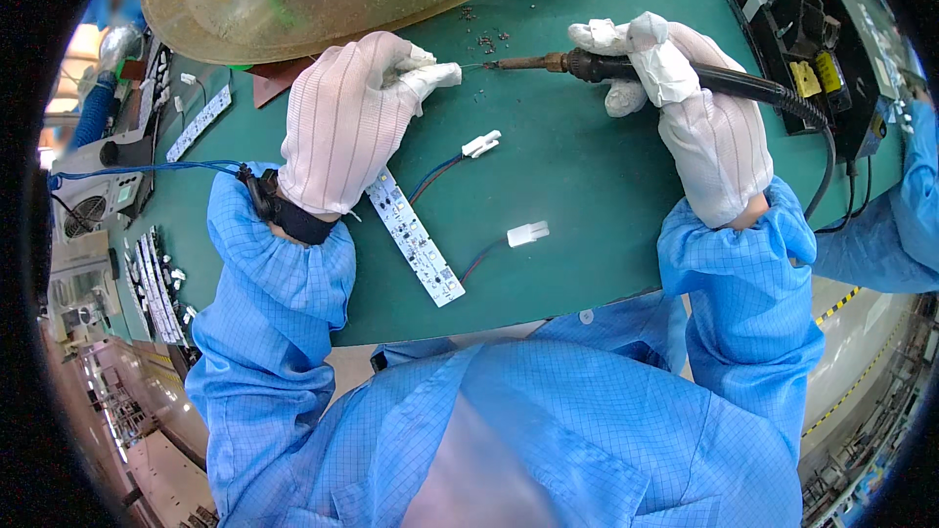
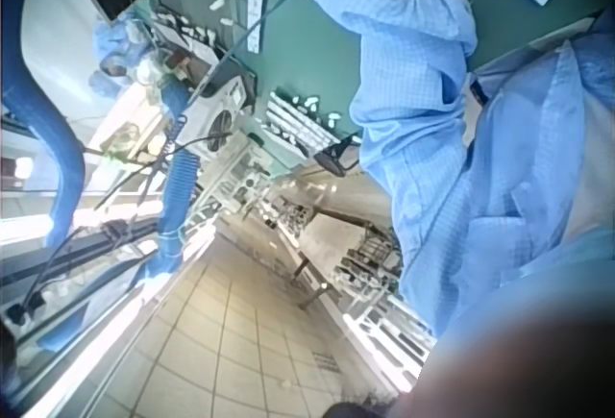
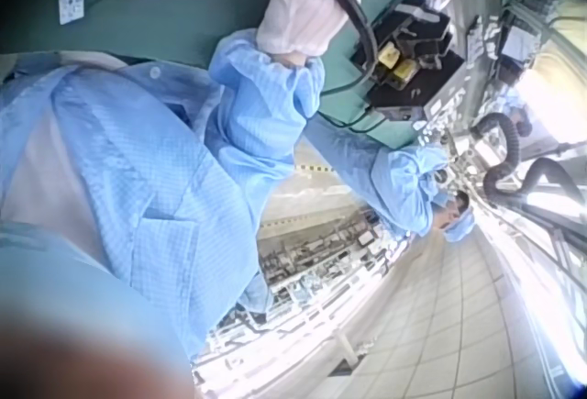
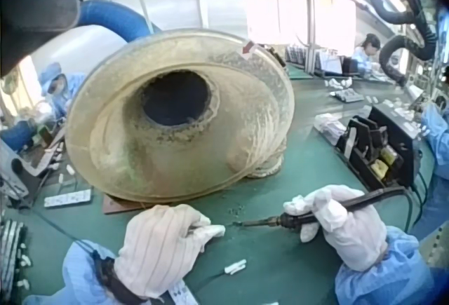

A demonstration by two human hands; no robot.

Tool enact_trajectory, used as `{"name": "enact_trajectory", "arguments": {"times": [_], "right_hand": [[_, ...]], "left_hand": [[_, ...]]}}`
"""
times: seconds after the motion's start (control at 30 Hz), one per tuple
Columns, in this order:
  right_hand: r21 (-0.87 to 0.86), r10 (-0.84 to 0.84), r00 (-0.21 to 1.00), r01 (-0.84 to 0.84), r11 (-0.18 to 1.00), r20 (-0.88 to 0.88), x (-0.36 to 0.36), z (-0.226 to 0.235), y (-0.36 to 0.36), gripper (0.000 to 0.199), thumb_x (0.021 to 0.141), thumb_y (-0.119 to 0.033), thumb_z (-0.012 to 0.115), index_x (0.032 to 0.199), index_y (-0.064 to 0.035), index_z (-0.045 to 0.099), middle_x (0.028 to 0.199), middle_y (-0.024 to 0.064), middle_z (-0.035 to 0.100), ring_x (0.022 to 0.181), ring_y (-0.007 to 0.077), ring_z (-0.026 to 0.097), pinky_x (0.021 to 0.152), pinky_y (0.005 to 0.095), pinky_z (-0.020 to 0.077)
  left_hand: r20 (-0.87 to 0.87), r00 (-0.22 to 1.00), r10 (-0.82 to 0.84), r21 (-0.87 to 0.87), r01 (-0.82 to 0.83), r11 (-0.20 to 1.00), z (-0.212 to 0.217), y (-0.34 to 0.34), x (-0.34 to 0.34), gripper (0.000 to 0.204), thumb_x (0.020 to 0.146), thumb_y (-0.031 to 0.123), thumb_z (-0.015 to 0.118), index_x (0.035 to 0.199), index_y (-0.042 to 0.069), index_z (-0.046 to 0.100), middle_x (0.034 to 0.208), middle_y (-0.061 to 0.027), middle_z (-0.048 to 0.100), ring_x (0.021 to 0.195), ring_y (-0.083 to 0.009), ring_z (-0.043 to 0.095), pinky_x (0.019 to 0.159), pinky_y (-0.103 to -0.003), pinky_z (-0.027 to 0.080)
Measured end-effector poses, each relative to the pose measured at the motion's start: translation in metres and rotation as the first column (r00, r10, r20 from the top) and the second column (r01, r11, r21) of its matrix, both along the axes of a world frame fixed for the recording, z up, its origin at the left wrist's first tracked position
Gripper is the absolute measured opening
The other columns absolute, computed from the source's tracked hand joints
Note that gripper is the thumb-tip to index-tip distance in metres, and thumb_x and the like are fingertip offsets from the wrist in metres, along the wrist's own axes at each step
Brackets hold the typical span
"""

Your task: Soldering electronic components onto a printed circuit board.

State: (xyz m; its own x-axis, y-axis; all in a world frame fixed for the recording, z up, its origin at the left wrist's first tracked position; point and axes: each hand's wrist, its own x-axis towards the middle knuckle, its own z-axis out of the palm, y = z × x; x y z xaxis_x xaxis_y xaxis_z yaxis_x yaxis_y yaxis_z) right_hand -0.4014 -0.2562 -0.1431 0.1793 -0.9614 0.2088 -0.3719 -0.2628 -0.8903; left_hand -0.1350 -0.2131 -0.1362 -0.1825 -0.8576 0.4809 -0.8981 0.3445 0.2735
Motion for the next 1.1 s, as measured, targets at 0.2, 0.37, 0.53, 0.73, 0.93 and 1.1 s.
{"name": "enact_trajectory", "arguments": {"times": [0.2,0.37,0.53,0.73,0.93,1.1], "right_hand": [[-0.018,-0.028,0.999,0.028,0.999,0.028,-0.001,-0.001,0.002,0.046,0.096,-0.041,0.051,0.108,0.0013,0.064,0.096,0.0082,0.067,0.07,0.0105,0.052,0.065,0.0227,0.0411],[0.126,-0.027,0.995,0.015,0.992,0.096,0.007,0.012,0.008,0.048,0.096,-0.042,0.051,0.109,0.0014,0.064,0.09,0.0065,0.065,0.068,0.0099,0.049,0.063,0.0225,0.0387],[0.217,-0.02,0.983,-0.021,0.976,0.184,0.009,0.019,0.009,0.048,0.097,-0.042,0.049,0.108,0.0022,0.065,0.087,0.0051,0.062,0.067,0.009,0.046,0.062,0.0222,0.0383],[-0.147,0.133,0.96,-0.098,0.984,0.248,-0.021,0.004,0.007,0.028,0.098,-0.015,0.047,0.121,-0.0062,0.061,0.101,0.0083,0.066,0.069,0.0077,0.047,0.067,0.0236,0.0439],[-0.353,0.226,0.961,-0.157,0.922,0.162,-0.056,-0.004,0.02,0.036,0.095,0.002,0.05,0.128,-0.0113,0.053,0.113,0.0082,0.064,0.068,0.0067,0.049,0.068,0.0209,0.0477],[-0.064,0.047,0.899,-0.022,0.998,0.436,-0.008,0.03,0.087,0.051,0.101,-0.046,0.035,0.1,-0.0039,0.064,0.082,0.0105,0.064,0.051,0.007,0.044,0.054,0.0201,0.0377]], "left_hand": [[0.011,1.0,-0.001,-0.006,0.001,1.0,0.001,0.0,0.0,0.024,0.076,0.03,0.074,0.082,0.008,0.066,0.068,-0.0065,0.064,0.064,-0.0248,0.059,0.062,-0.036,0.046],[-0.043,0.999,-0.023,-0.139,0.017,0.99,0.007,0.001,-0.001,0.021,0.074,0.023,0.077,0.082,0.006,0.066,0.065,-0.0063,0.064,0.061,-0.0212,0.061,0.059,-0.033,0.048],[-0.069,0.996,-0.049,-0.177,0.036,0.984,0.015,0.004,0.002,0.019,0.074,0.019,0.077,0.083,0.006,0.068,0.067,-0.0042,0.064,0.057,-0.0148,0.06,0.054,-0.028,0.047],[-0.012,0.989,-0.147,-0.049,0.146,0.988,0.052,0.031,0.005,0.011,0.076,0.016,0.075,0.082,0.007,0.07,0.073,-0.0002,0.065,0.055,-0.0097,0.057,0.051,-0.023,0.045],[-0.275,0.96,0.045,0.103,-0.017,0.995,0.041,0.092,0.042,0.017,0.076,0.014,0.076,0.085,0.003,0.067,0.073,-0.0034,0.065,0.055,-0.0079,0.055,0.05,-0.022,0.043],[-0.346,0.937,0.044,0.204,0.029,0.979,0.014,0.114,0.053,0.018,0.075,0.015,0.077,0.083,0.003,0.067,0.074,-0.005,0.066,0.059,-0.012,0.06,0.053,-0.024,0.046]]}}
